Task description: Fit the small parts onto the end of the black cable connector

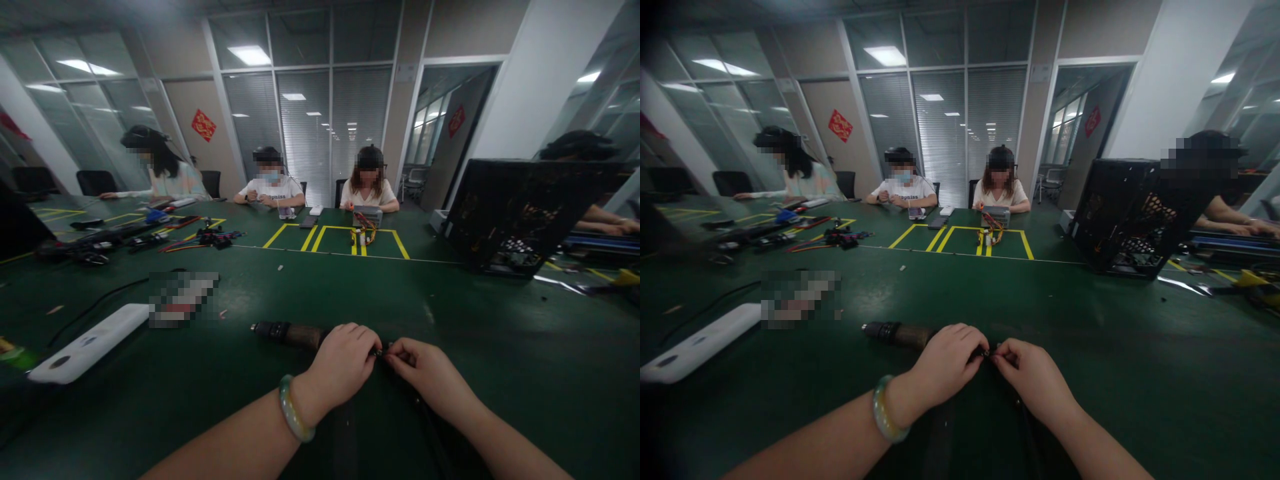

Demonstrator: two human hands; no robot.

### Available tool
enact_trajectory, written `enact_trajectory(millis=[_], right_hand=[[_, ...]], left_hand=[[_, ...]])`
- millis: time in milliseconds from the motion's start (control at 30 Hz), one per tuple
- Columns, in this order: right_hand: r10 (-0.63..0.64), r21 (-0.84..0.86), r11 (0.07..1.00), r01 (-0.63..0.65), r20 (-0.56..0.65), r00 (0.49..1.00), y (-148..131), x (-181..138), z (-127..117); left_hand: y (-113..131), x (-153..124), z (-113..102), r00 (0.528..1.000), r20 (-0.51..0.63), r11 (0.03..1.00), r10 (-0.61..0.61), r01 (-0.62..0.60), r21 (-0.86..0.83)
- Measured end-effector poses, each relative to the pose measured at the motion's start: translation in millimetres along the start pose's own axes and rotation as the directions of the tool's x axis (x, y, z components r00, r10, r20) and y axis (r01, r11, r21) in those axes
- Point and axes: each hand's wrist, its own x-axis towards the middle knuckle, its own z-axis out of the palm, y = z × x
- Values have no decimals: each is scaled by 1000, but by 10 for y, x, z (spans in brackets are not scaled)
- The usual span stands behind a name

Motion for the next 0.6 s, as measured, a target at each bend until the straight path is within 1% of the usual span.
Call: enact_trajectory(millis=[167,400,600], right_hand=[[0,-16,1000,0,-8,1000,19,10,14],[11,-10,1000,-11,-2,1000,21,13,5],[-20,-3,1000,20,-31,999,34,19,25]], left_hand=[[-7,-5,14,1000,-2,1000,-18,18,-6],[-7,2,4,1000,-5,1000,4,-4,-19],[-1,-3,3,1000,-15,1000,-18,17,-25]])
